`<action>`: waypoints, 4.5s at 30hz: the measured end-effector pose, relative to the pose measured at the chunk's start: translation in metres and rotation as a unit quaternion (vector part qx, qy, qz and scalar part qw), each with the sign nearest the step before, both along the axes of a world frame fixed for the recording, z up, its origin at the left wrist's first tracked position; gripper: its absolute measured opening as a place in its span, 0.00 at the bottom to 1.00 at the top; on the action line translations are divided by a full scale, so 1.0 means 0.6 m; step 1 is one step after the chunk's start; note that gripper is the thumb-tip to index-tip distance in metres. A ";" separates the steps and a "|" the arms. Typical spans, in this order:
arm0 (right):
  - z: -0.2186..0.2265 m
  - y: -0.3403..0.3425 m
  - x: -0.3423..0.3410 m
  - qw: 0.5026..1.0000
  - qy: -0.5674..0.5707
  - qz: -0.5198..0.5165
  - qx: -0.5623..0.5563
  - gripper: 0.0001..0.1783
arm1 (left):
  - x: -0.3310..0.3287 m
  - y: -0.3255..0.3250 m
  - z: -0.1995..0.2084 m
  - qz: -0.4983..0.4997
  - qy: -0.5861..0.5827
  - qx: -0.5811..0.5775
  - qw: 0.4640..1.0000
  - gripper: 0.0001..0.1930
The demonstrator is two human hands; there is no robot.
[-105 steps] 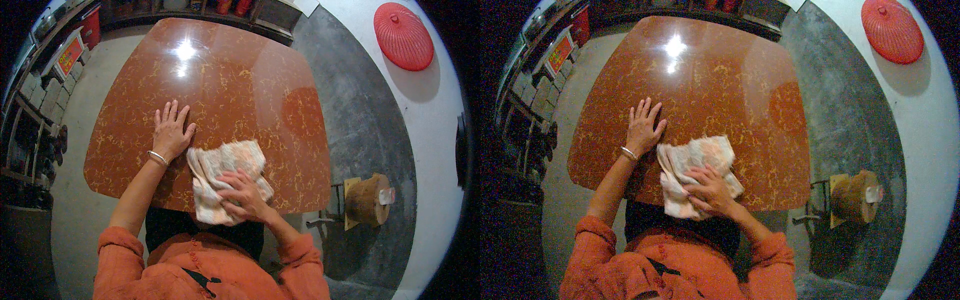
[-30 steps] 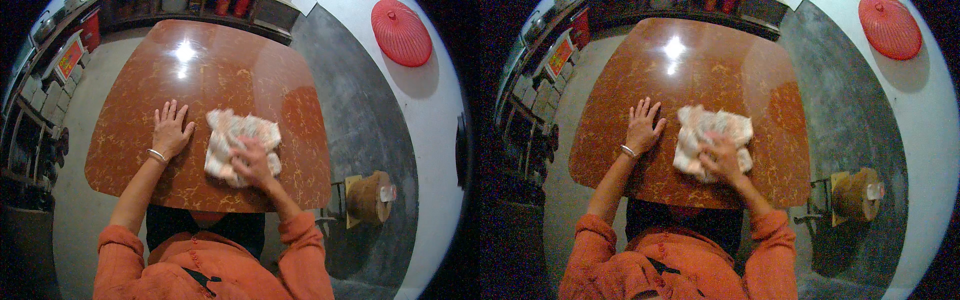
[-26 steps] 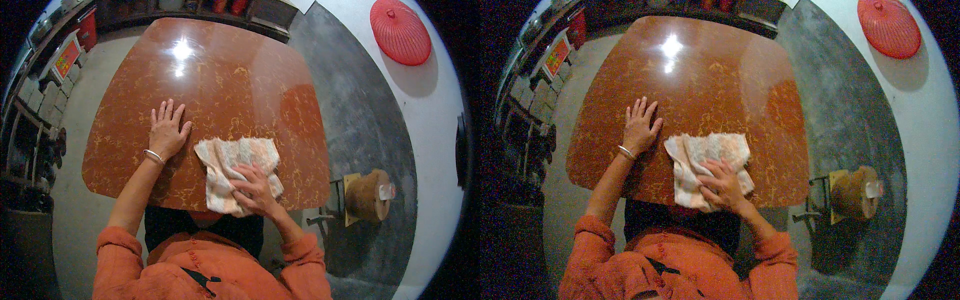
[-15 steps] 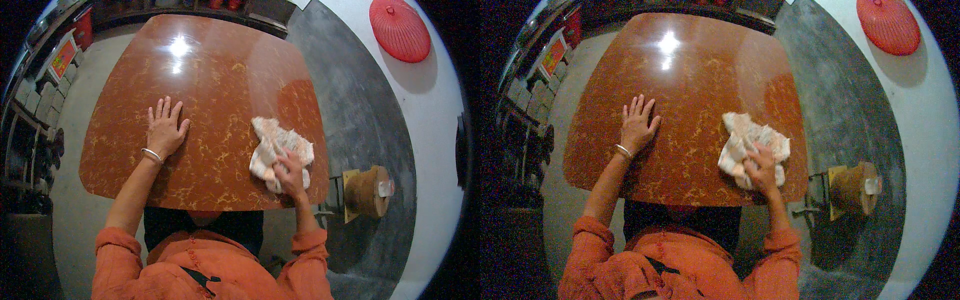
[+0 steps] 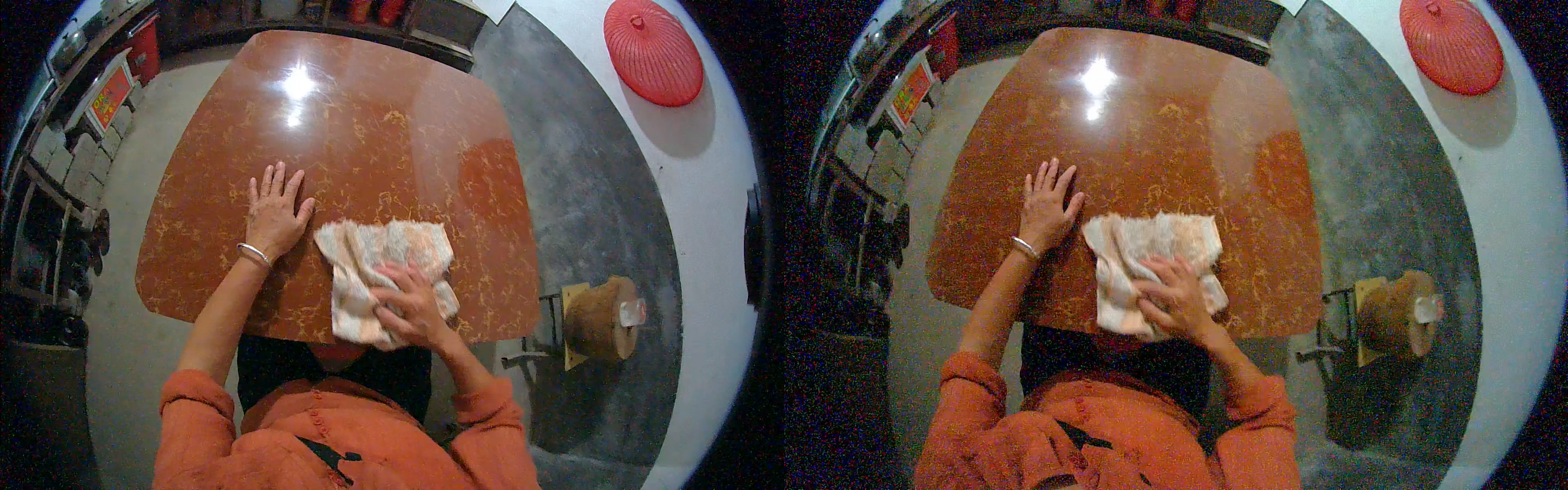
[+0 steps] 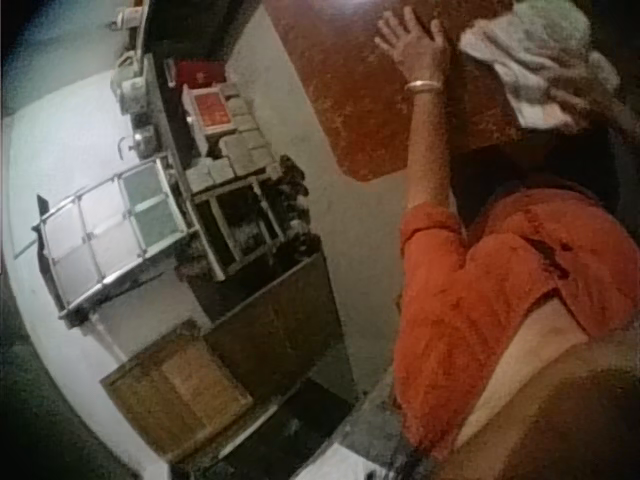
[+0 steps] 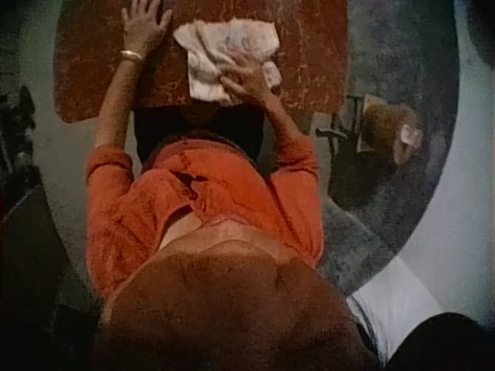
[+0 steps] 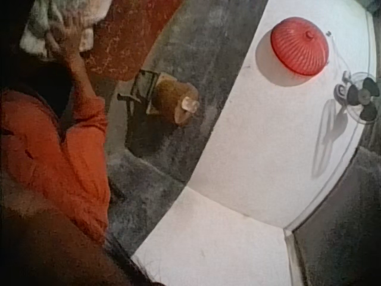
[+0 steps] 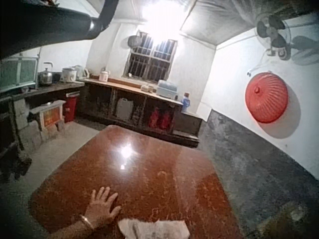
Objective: The person wipes a reddish-brown table surface with a white cloth. They move the cloth in circular and back-and-forth motions across the table, covering different areas. The person briefly picks up a white pot from a nearby chair and places it on a counter before resuming wiping the table.
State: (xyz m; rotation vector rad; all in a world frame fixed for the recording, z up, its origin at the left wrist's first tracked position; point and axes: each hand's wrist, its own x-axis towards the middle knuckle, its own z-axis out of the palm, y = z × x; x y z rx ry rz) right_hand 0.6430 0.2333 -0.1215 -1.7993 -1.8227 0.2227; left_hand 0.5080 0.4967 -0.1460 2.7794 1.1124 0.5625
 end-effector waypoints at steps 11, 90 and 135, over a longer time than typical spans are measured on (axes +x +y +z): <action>-0.064 0.001 0.181 0.967 0.027 -0.248 0.056 0.15 | 0.013 0.025 -0.031 0.013 0.015 0.009 1.000 0.29; -0.051 -0.077 0.078 0.994 0.004 -0.107 0.037 0.15 | 0.007 0.022 -0.028 0.013 0.009 0.021 1.000 0.29; -0.059 0.030 0.067 0.991 -0.039 -0.106 0.078 0.15 | 0.005 0.023 -0.030 0.007 0.007 0.012 1.000 0.29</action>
